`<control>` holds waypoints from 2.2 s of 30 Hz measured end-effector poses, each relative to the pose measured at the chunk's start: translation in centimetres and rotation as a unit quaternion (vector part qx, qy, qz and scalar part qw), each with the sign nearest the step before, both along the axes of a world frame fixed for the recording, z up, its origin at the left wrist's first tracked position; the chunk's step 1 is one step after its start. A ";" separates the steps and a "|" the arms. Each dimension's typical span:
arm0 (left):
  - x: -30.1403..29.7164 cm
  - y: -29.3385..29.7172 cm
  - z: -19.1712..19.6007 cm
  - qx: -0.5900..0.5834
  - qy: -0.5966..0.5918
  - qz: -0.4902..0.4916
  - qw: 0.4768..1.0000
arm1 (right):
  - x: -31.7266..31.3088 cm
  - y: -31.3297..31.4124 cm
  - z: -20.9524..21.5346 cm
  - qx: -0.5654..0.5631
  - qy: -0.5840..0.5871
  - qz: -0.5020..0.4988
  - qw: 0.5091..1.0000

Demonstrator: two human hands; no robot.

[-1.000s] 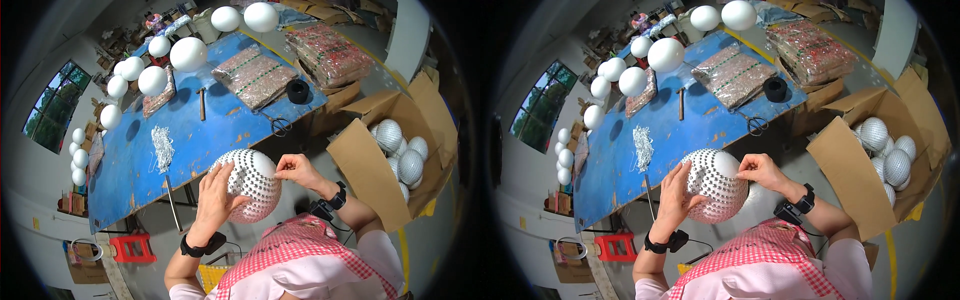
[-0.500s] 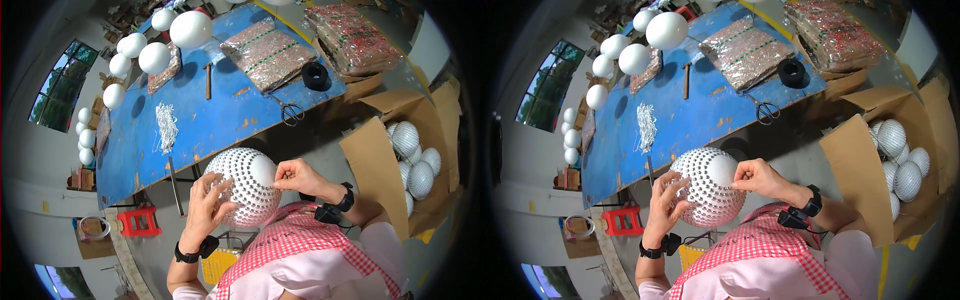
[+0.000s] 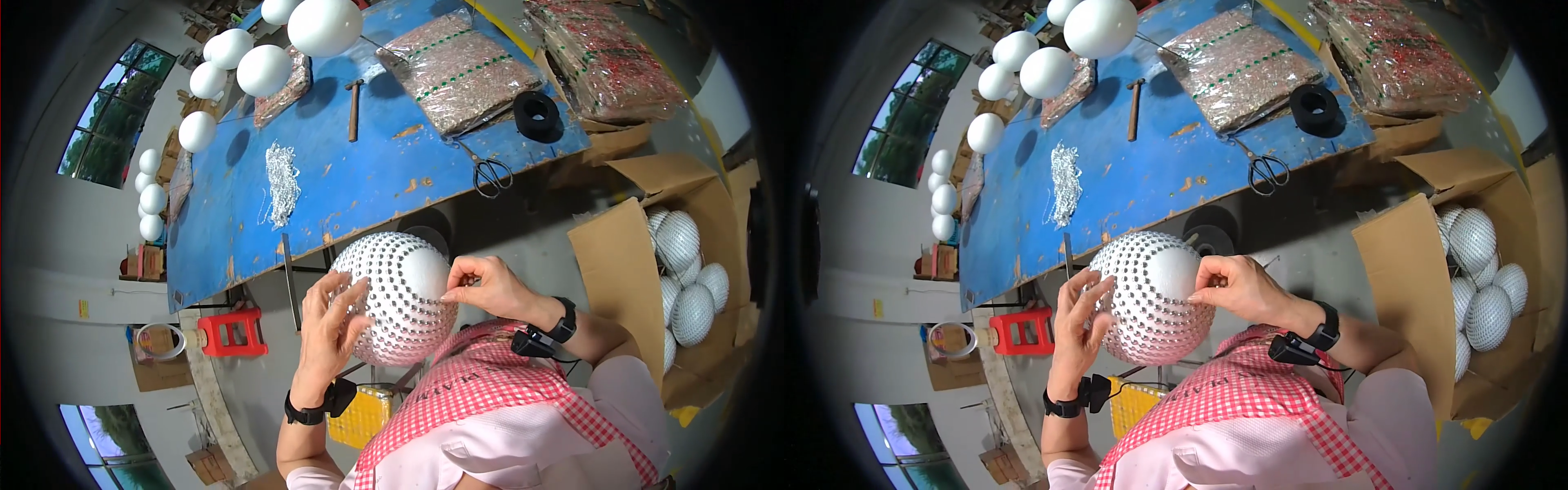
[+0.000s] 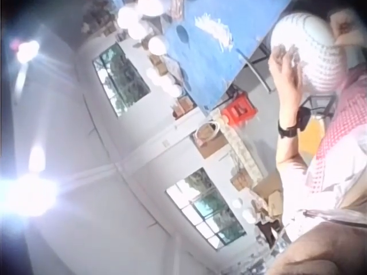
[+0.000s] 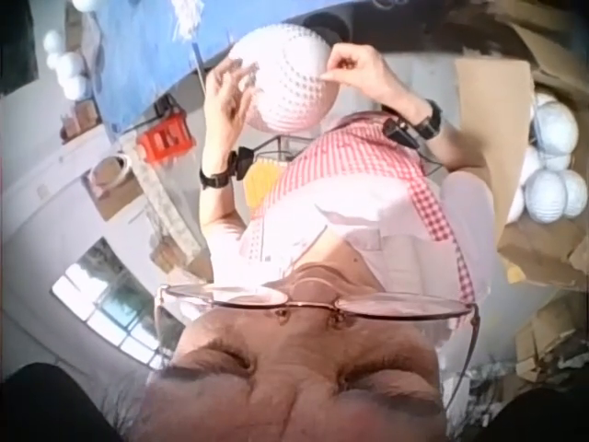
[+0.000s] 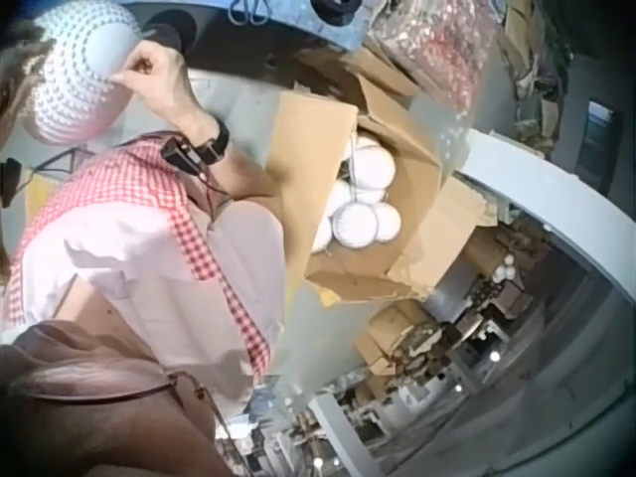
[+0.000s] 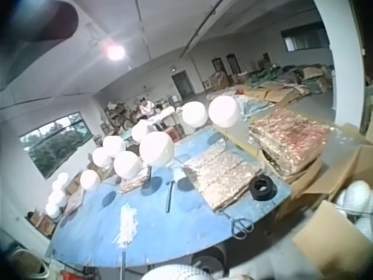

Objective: The person wraps a string of silver beads around a white sphere, pressing them into the surface by hand. They rotate the sphere to continue the process until the surface is covered.

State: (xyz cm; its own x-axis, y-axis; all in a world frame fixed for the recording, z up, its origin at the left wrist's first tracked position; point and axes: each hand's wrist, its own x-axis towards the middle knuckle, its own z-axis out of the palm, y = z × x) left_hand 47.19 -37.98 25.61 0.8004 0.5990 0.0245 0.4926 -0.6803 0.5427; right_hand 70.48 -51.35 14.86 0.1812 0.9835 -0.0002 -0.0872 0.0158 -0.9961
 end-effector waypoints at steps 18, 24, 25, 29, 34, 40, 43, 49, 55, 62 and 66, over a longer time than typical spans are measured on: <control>2.8 0.3 -1.0 -0.024 0.010 0.041 0.999 | 1.6 0.7 -3.2 0.001 0.103 0.037 0.994; 3.5 -0.2 -1.6 0.029 0.038 -0.026 0.999 | 1.8 0.1 -3.8 -0.027 0.116 0.040 0.992; 3.5 -0.3 -1.8 0.028 0.039 -0.027 0.998 | 1.8 0.0 -3.9 -0.043 0.137 0.045 0.989; 3.9 -1.2 -1.7 0.002 0.035 0.034 0.999 | 1.9 -0.2 -4.4 -0.022 0.146 0.031 0.989; 3.6 -1.3 -2.0 0.014 0.038 -0.009 0.999 | 1.8 -0.4 -4.3 -0.001 0.069 0.018 0.997; 4.2 -2.2 -2.0 0.050 0.070 -0.022 0.996 | 1.9 -0.8 -4.9 -0.009 0.067 0.015 0.998; 4.5 -2.9 -1.9 0.034 0.055 0.018 0.998 | 1.7 -1.0 -5.1 -0.016 0.105 0.025 0.994; 4.9 -4.5 -2.9 0.188 0.094 -0.048 0.976 | 1.2 -1.8 -3.9 -0.024 0.029 0.019 0.999; 5.7 -5.5 -2.8 0.190 0.162 -0.075 0.965 | 0.2 -2.9 -3.0 0.025 -0.176 -0.066 0.982; 5.0 -3.9 -2.0 0.132 0.112 -0.072 0.982 | 0.6 -3.2 -2.8 0.233 -0.414 -0.065 0.878; 5.0 -4.0 -1.7 0.066 0.040 -0.029 0.997 | 0.6 -3.5 -2.2 0.315 -0.503 -0.072 0.802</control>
State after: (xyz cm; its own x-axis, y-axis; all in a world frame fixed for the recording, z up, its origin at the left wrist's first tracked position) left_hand 52.19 -41.96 23.91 0.8366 0.5467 0.0346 0.4880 -0.7726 0.4062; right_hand 71.06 -54.89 12.68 -0.1112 0.7000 0.7054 0.8030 0.4815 -0.3512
